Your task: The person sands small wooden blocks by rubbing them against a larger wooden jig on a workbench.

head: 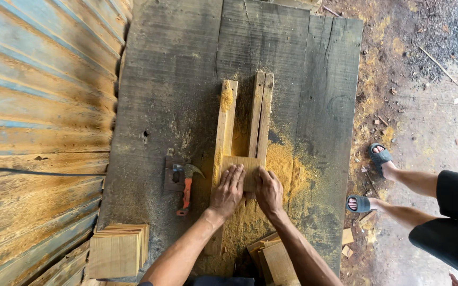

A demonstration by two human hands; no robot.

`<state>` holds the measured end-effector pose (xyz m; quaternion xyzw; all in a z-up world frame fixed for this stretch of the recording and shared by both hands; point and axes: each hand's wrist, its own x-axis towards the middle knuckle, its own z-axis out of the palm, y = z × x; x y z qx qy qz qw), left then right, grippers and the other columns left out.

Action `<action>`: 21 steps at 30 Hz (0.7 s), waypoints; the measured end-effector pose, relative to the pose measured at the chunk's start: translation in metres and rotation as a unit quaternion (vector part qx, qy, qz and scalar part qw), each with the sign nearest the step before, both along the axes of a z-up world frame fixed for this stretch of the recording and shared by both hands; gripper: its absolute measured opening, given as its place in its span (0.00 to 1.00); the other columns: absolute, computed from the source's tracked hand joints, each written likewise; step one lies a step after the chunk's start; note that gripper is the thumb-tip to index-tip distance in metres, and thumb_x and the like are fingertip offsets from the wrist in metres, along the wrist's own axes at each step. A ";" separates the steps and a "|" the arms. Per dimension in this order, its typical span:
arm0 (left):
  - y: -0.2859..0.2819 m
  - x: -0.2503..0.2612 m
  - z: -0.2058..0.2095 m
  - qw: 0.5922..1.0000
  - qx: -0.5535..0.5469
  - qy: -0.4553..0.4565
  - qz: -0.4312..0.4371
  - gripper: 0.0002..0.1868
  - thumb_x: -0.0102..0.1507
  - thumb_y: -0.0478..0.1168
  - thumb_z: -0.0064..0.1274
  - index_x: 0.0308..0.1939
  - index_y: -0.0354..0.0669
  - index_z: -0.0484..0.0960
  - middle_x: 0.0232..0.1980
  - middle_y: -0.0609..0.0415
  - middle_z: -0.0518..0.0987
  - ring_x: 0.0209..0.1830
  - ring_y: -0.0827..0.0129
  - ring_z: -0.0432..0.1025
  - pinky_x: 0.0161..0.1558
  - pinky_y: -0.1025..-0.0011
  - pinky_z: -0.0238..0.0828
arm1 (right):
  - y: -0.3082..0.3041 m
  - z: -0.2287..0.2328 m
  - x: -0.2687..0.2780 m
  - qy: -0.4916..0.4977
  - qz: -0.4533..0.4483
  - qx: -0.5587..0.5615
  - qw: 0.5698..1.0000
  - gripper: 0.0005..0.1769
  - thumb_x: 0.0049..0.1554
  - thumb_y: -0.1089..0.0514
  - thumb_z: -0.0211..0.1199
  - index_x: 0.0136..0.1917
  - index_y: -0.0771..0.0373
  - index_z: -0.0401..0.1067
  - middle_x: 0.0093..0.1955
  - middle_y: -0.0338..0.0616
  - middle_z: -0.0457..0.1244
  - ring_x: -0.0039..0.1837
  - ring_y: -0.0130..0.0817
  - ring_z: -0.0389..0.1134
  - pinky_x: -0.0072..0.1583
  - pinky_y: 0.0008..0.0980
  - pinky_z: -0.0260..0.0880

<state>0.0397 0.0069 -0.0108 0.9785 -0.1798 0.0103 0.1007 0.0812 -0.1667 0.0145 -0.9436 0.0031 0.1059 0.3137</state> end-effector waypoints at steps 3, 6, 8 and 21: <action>0.005 0.038 0.007 1.000 0.004 -0.008 -0.002 0.31 0.64 0.28 0.52 0.73 0.37 0.73 0.79 0.36 0.66 0.77 0.47 0.64 0.77 0.54 0.57 | 0.001 -0.017 0.039 -0.031 0.014 0.006 0.999 0.17 0.74 0.51 0.48 0.54 0.57 0.76 0.40 0.46 0.67 0.41 0.37 0.74 0.39 0.32 0.77; 0.005 0.077 -0.002 1.000 0.010 -0.003 0.002 0.30 0.65 0.31 0.52 0.73 0.38 0.72 0.80 0.36 0.65 0.78 0.49 0.64 0.78 0.54 0.56 | 0.002 -0.024 0.079 -0.048 0.019 0.006 0.999 0.17 0.74 0.51 0.47 0.51 0.55 0.75 0.39 0.45 0.67 0.40 0.36 0.74 0.38 0.30 0.75; 0.005 0.096 -0.006 0.999 0.019 -0.036 -0.006 0.31 0.63 0.32 0.56 0.72 0.37 0.74 0.79 0.37 0.67 0.77 0.48 0.66 0.77 0.54 0.60 | 0.010 -0.008 0.098 -0.046 0.004 -0.008 0.999 0.13 0.70 0.53 0.52 0.53 0.56 0.76 0.41 0.47 0.66 0.43 0.44 0.74 0.41 0.40 0.75; 0.011 0.116 0.119 0.838 -0.420 0.178 0.299 0.16 0.69 0.45 0.51 0.56 0.47 0.87 0.44 0.48 0.87 0.46 0.53 0.84 0.38 0.58 0.81 | 0.035 0.090 0.044 -0.197 0.101 0.020 0.975 0.40 0.59 0.56 0.70 0.80 0.64 0.61 0.72 0.69 0.58 0.73 0.63 0.62 0.70 0.61 0.67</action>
